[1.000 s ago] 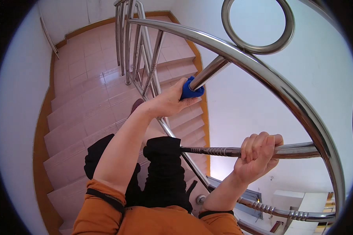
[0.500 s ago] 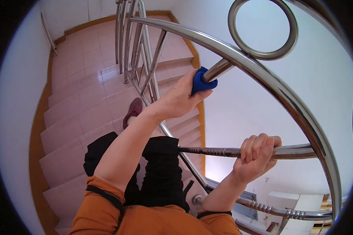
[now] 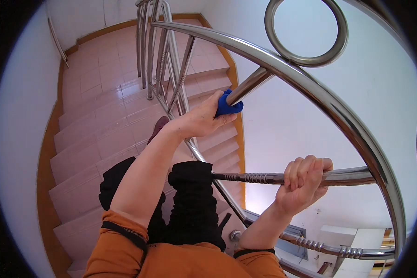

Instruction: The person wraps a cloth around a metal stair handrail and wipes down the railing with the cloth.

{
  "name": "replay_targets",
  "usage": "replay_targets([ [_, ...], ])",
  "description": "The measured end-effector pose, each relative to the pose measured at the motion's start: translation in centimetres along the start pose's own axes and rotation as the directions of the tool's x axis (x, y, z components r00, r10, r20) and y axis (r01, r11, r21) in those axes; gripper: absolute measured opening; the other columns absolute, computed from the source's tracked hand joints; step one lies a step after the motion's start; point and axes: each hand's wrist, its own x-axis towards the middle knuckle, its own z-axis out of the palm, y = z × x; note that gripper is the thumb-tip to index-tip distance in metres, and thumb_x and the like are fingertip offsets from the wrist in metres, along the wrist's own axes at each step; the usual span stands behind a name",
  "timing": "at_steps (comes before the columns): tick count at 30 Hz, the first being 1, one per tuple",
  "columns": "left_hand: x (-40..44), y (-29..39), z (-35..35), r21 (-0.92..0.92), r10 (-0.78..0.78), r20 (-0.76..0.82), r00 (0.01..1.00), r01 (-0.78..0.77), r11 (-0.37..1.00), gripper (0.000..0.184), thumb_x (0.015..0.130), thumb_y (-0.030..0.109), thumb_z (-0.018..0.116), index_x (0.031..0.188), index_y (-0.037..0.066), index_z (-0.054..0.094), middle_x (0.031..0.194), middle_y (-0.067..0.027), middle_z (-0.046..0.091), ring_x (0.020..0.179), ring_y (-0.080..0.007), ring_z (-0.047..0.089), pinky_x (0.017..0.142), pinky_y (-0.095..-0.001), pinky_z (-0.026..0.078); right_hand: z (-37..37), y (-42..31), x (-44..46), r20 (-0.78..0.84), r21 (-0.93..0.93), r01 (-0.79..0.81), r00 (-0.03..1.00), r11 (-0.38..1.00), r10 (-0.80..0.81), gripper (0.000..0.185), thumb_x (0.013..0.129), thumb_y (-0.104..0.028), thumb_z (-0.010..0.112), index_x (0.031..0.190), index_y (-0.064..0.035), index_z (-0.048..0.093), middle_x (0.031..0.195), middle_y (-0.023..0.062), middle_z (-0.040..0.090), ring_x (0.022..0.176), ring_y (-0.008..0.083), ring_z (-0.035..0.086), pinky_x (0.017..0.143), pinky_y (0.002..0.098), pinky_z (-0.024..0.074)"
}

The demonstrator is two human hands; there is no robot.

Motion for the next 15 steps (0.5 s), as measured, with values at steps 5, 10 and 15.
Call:
replay_targets([
  [5, -0.1, 0.5, 0.2, 0.015, -0.046, -0.029, 0.999, 0.046, 0.999, 0.055, 0.093, 0.028, 0.059, 0.135, 0.004, 0.033, 0.118, -0.0134, 0.051, 0.11, -0.0209, 0.047, 0.101, -0.0338, 0.035, 0.0, 0.0, 0.0, -0.003, -0.009, 0.002, 1.0, 1.0, -0.002, 0.011, 0.096, -0.013, 0.049, 0.086, -0.011, 0.046, 0.053, -0.005, 0.032, 0.039, 0.0009, 0.025, 0.034, 0.0149, 0.0232],
  [10, 0.0, 1.2, 0.4, -0.016, 0.059, -0.084, 0.995, -0.061, 0.998, 0.057, 0.093, 0.029, 0.057, 0.136, 0.004, 0.029, 0.114, -0.0142, 0.05, 0.106, -0.0216, 0.047, 0.096, -0.0332, 0.036, 0.0, 0.1, 0.0, -0.004, -0.017, 0.005, 1.0, 1.0, -0.005, 0.011, 0.096, -0.013, 0.048, 0.085, -0.0107, 0.046, 0.053, -0.0049, 0.032, 0.039, 0.0011, 0.025, 0.034, 0.015, 0.0225],
  [15, 0.3, 2.9, 0.6, -0.042, 0.104, -0.157, 0.982, -0.112, 0.993, 0.059, 0.093, 0.03, 0.058, 0.137, 0.004, 0.028, 0.112, -0.0137, 0.05, 0.105, -0.0226, 0.047, 0.094, -0.0334, 0.037, 0.0, 0.1, 0.1, 0.005, -0.002, 0.0, 1.0, 1.0, 0.0, 0.011, 0.097, -0.014, 0.047, 0.087, -0.0102, 0.047, 0.054, -0.0048, 0.032, 0.039, 0.001, 0.024, 0.034, 0.0151, 0.0225],
])
